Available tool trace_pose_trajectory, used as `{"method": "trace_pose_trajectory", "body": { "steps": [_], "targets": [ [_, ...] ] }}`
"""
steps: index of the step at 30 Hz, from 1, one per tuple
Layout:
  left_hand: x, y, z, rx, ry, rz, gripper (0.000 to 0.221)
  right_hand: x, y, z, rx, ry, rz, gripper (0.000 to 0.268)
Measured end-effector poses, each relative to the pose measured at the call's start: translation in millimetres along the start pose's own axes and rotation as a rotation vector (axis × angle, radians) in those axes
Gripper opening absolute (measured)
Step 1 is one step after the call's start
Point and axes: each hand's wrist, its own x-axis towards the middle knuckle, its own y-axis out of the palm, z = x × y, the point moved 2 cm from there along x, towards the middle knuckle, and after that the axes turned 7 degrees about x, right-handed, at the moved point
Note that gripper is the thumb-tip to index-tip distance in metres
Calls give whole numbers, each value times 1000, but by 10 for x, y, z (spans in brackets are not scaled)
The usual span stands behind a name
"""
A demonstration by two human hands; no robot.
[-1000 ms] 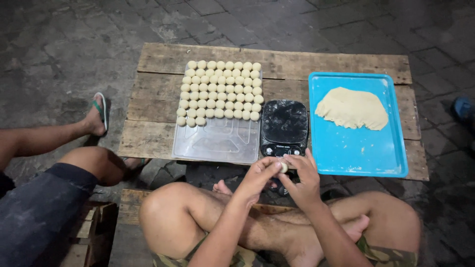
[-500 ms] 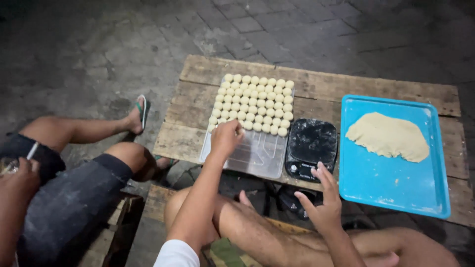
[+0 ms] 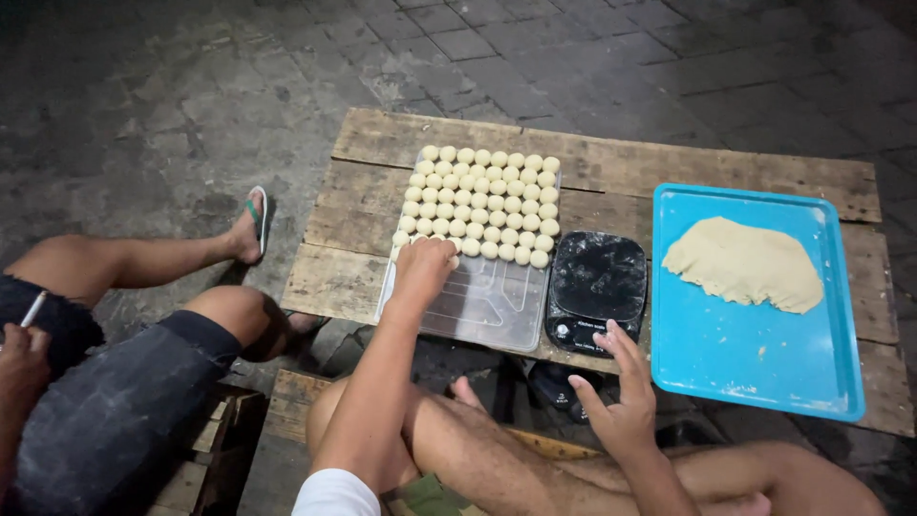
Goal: A person is portioning a large piece of dough into smaller pieces, weighing each on a digital scale for consistency, and then rolling them into uniform balls by hand.
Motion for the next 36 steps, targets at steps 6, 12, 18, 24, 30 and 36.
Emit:
{"method": "trace_pose_trajectory", "body": {
  "steps": [6, 12, 18, 24, 30, 36],
  "targets": [
    [19, -12, -30, 89, 6, -52, 10, 11, -5, 17, 25, -5, -6, 62],
    [-8, -27, 21, -12, -61, -123, 12, 6, -30, 6, 30, 27, -21, 56],
    [-17, -96, -52, 50, 77, -5, 11, 16, -36, 31, 41, 4, -29, 55],
    [-13, 276, 21, 270, 96, 43, 13, 12, -248, 23, 27, -1, -82, 56],
    [16, 20, -362, 362, 237, -84, 19, 134, -1181, -599, -172, -151, -95, 43],
    [-264, 12, -2023, -25, 487, 64, 10, -152, -2058, -1994, -463, 211, -21, 47]
  ]
}}
